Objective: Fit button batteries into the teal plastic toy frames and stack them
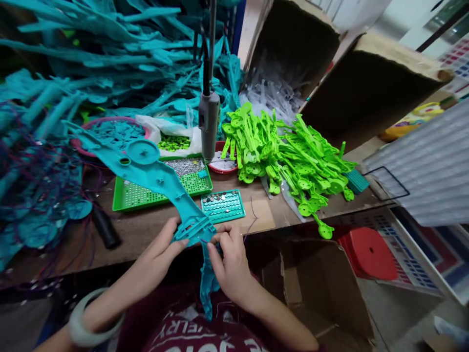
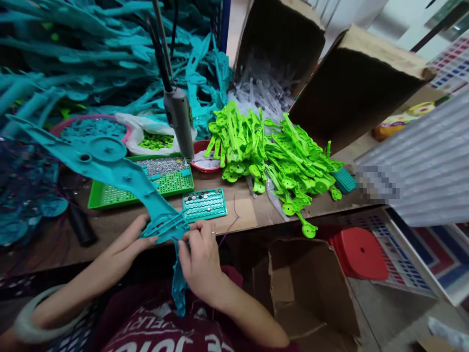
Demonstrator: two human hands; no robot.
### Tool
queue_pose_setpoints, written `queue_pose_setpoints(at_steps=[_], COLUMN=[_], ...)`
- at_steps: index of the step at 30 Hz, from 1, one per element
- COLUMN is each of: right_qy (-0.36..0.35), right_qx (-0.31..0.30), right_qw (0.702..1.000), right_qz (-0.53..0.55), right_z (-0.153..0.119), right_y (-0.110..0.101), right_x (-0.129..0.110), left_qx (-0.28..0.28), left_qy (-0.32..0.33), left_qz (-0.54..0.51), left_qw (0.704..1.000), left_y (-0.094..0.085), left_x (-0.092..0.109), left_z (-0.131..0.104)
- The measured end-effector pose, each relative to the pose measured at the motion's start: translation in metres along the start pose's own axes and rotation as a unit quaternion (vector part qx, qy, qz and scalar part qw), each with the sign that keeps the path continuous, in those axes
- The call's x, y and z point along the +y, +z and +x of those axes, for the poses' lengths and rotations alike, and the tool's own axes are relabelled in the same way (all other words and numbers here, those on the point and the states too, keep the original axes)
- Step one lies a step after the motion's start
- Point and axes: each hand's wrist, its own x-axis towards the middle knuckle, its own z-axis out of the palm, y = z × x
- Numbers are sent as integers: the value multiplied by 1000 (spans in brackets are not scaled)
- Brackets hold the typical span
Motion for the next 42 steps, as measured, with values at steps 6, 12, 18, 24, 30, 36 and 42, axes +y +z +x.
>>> queue_pose_setpoints(at_steps=[6, 12, 18, 24, 30, 36, 42], right_qy=[-36, 29, 21, 10, 22, 2, -39], right_qx=[-5, 94, 123, 156, 150, 156, 73], right_qw=[997, 995, 992, 987, 988, 987, 997], right_qz=[-63, 19, 0, 42, 34, 30, -1], right_z=[15, 5, 0, -6, -6, 11, 44], right_y=[-3, 12, 18, 16, 19, 18, -8], right_x=[-5, -5, 0, 8, 12, 11, -1], left_qx=[-10, 8, 36, 42, 58, 125, 155], left_qy=[13, 22, 14, 20, 4, 21, 74], left_qz=[-1, -14, -46, -71, -150, -107, -27], left_qw=[1000, 1000, 998, 996, 987, 986, 985], left_y=[3, 10, 16, 19, 28, 36, 45], left_x=[7, 4, 4, 10, 8, 9, 12], left_z=[-1, -4, 0, 0, 1, 5, 3])
